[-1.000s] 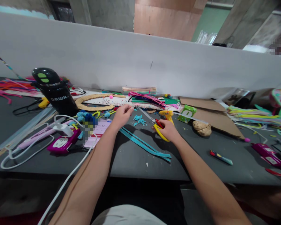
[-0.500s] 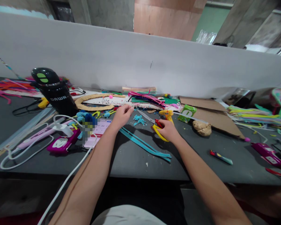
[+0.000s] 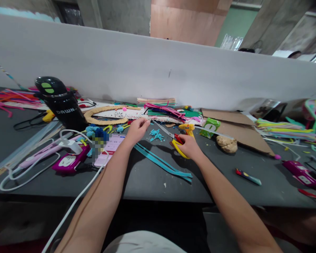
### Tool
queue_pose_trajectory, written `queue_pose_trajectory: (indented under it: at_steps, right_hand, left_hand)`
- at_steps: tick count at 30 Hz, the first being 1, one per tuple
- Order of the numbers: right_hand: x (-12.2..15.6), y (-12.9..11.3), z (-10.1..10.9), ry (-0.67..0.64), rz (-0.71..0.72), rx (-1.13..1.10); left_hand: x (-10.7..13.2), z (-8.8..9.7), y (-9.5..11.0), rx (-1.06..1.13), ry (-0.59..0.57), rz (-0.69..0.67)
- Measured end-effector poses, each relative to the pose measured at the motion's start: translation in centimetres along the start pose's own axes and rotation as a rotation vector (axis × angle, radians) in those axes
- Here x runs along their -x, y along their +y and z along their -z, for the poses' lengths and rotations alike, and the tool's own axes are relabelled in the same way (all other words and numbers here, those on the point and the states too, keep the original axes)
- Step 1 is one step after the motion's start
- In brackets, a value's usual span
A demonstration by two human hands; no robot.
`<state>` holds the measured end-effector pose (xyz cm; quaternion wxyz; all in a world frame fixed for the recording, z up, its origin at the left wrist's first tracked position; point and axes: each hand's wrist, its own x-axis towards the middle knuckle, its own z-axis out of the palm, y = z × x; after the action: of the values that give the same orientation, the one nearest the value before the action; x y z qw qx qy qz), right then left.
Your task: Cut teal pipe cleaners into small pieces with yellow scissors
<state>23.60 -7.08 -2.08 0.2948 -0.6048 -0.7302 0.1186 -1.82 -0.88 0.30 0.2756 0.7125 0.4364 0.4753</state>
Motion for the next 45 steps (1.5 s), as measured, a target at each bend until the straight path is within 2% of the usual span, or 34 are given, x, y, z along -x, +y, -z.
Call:
queue_pose_trajectory:
  at_steps: [18, 24, 40, 45]
  right_hand:
    - [-0.05, 0.17, 0.01, -0.038, 0.035, 0.036]
    - [-0.02, 0.13, -0.11, -0.002, 0.005, 0.004]
    - [-0.09, 0.22, -0.11, -0.042, 0.019, 0.032]
    - [-0.07, 0.21, -0.25, -0.014, 0.012, 0.021]
  left_hand:
    - [0.0, 0.05, -0.06, -0.011, -0.016, -0.012]
    - [-0.04, 0.06, -0.02, -0.024, -0.023, -0.025]
    - [-0.04, 0.06, -0.07, -0.04, -0.029, -0.026]
    - [-0.06, 0.06, -0.23, -0.038, -0.027, -0.035]
